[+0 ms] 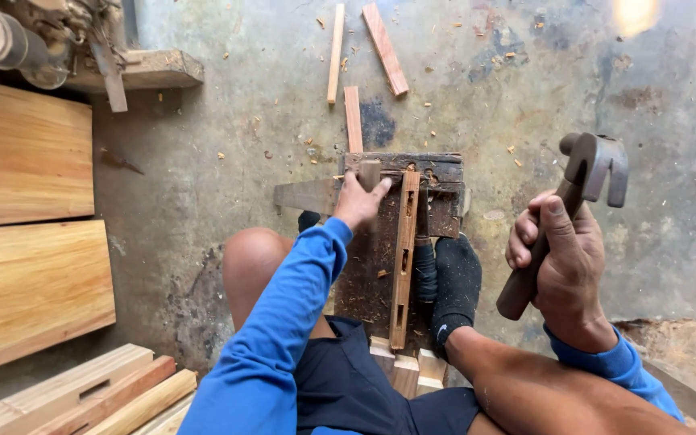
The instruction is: Carving a mortise in a wooden workpiece using a chisel and hammer.
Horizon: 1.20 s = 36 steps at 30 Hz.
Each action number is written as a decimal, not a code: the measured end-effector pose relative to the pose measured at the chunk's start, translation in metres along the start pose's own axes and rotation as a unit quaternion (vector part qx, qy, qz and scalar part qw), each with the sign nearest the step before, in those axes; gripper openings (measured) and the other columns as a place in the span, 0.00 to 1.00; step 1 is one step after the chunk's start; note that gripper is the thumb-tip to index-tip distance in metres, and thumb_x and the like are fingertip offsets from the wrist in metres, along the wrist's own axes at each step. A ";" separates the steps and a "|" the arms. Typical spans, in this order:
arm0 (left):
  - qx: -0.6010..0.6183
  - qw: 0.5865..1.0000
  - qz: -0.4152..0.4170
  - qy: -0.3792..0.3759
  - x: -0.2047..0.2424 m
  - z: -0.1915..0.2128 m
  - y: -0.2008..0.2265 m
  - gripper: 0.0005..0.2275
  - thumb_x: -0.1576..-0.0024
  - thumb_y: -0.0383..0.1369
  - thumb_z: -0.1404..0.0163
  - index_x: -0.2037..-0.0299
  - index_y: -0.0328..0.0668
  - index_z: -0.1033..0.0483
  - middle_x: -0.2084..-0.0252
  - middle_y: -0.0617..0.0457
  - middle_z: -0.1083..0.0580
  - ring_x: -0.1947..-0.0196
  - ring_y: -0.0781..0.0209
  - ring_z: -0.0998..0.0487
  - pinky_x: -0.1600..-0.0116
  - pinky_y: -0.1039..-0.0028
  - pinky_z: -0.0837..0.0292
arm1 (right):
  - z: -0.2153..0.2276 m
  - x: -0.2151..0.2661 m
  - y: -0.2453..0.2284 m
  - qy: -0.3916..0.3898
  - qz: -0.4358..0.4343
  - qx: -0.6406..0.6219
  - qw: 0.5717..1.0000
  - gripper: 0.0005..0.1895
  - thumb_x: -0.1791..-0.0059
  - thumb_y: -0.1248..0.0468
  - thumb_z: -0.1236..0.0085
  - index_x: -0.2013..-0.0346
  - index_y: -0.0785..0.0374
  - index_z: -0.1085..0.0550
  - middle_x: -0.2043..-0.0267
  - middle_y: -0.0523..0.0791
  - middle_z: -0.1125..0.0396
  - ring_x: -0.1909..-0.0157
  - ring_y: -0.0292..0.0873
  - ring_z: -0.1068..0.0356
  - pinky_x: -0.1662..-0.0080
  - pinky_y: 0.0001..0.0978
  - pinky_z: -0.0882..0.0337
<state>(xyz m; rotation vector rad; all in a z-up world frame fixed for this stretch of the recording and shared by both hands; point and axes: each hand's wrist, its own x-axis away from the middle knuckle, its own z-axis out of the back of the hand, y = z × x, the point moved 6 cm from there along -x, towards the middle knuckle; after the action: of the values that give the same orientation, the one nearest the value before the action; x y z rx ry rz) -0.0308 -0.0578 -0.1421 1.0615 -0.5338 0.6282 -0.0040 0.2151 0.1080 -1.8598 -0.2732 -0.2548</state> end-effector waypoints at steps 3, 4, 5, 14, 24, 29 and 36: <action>-0.059 0.998 -0.011 -0.015 0.030 -0.001 0.009 0.28 0.43 0.47 0.43 0.38 0.39 0.35 0.38 0.40 0.33 0.39 0.44 0.29 0.33 0.59 0.34 | -0.001 0.000 0.001 -0.001 -0.010 0.002 1.000 0.14 0.40 0.53 0.50 0.53 0.60 0.33 0.69 0.41 0.41 0.74 0.35 0.39 0.69 0.30 0.36; -0.063 0.998 -0.012 -0.020 0.035 -0.002 0.010 0.28 0.43 0.47 0.43 0.38 0.39 0.35 0.38 0.40 0.33 0.39 0.44 0.29 0.33 0.59 0.34 | -0.001 0.000 0.001 0.005 -0.010 0.001 1.000 0.14 0.40 0.53 0.50 0.53 0.60 0.33 0.69 0.41 0.41 0.74 0.35 0.39 0.69 0.30 0.36; -0.094 0.995 -0.023 -0.025 0.041 -0.002 0.011 0.31 0.44 0.48 0.43 0.36 0.38 0.38 0.37 0.40 0.33 0.37 0.44 0.30 0.32 0.60 0.34 | -0.001 0.000 0.001 0.004 -0.012 0.000 1.000 0.13 0.40 0.53 0.50 0.53 0.60 0.33 0.69 0.41 0.41 0.74 0.35 0.39 0.69 0.30 0.36; -0.483 0.755 -0.439 -0.065 0.124 -0.061 0.069 0.35 0.51 0.46 0.42 0.36 0.41 0.41 0.39 0.41 0.36 0.36 0.43 0.34 0.30 0.49 0.49 | 0.008 -0.001 0.000 0.013 -0.010 -0.018 1.000 0.13 0.40 0.54 0.49 0.53 0.60 0.33 0.70 0.41 0.41 0.75 0.35 0.39 0.70 0.29 0.36; -0.528 0.611 -0.568 -0.160 0.111 -0.165 0.009 0.13 0.34 0.34 0.56 0.40 0.53 0.33 0.53 0.52 0.25 0.47 0.48 0.24 0.32 0.33 0.44 | 0.034 0.008 -0.007 0.033 -0.003 0.015 0.999 0.12 0.39 0.55 0.49 0.54 0.60 0.34 0.69 0.41 0.41 0.74 0.35 0.40 0.69 0.29 0.37; -0.337 0.637 -0.683 -0.125 0.154 -0.087 0.089 0.16 0.44 0.36 0.51 0.45 0.50 0.32 0.55 0.50 0.25 0.49 0.47 0.23 0.37 0.43 0.36 | 0.040 0.012 -0.026 0.032 0.033 0.037 0.998 0.11 0.37 0.55 0.51 0.52 0.60 0.34 0.68 0.42 0.41 0.72 0.36 0.39 0.67 0.30 0.36; 0.588 0.720 -0.282 -0.237 0.063 -0.017 0.097 0.09 0.42 0.26 0.46 0.53 0.37 0.28 0.60 0.50 0.27 0.68 0.61 0.23 0.69 0.70 0.25 | 0.028 0.011 -0.023 0.017 0.036 0.044 0.998 0.11 0.37 0.55 0.50 0.51 0.60 0.34 0.67 0.42 0.41 0.72 0.36 0.39 0.67 0.30 0.35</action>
<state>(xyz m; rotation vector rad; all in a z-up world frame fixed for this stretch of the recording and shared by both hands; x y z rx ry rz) -0.0524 0.0047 -0.0452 2.5312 -0.1429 0.0467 0.0000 0.2491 0.1236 -1.7734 -0.1902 -0.2217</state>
